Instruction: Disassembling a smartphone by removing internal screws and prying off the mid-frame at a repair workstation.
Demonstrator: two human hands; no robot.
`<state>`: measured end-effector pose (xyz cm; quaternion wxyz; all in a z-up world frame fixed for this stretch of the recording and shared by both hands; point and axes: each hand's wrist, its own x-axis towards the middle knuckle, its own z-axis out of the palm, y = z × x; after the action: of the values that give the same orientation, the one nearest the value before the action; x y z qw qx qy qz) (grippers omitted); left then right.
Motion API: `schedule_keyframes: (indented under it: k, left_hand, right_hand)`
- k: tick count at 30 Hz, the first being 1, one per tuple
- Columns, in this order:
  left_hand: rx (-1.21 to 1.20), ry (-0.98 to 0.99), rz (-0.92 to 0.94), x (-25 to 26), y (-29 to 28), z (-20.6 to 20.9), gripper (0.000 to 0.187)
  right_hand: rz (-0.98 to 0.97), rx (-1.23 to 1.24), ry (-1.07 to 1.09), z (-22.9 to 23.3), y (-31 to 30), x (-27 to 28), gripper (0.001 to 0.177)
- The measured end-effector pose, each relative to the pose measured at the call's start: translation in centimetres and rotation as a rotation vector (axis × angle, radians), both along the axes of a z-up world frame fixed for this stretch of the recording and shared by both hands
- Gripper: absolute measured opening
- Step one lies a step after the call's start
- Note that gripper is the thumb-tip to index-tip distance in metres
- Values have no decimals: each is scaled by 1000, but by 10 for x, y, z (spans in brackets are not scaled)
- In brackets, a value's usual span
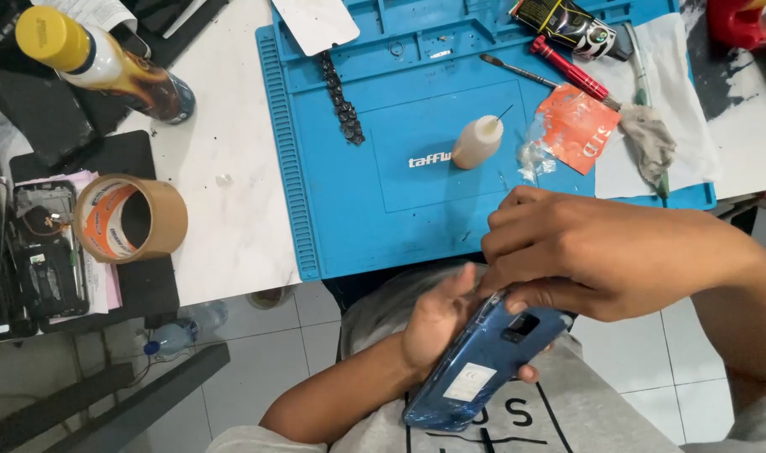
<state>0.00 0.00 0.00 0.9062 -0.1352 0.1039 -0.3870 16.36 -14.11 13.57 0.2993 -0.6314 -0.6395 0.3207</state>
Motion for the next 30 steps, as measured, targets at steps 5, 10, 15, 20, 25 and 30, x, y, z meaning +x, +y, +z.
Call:
schedule_keyframes:
  k: [5, 10, 15, 20, 25, 30]
  left_hand:
    - [86, 30, 21, -2, -2, 4, 69]
    - [77, -112, -4, 4, 7, 29, 79]
    - [217, -140, 176, 10, 17, 47, 73]
    - [293, -276, 390, 37, 47, 50, 75]
    - [574, -425, 680, 69, 80, 67, 81]
    - [839, -473, 949, 84, 93, 61, 76]
  right_hand:
    - [-16, 0, -76, -1, 0, 3, 15]
    - [-161, 57, -50, 9, -15, 11, 21]
    - [-607, -62, -374, 4, -64, 11, 27]
    - [-950, -86, -589, -45, -89, 35, 18]
    - [-1096, 119, -765, -79, -73, 42, 22]
    - [-1146, 170, -865, -75, -61, 13, 23]
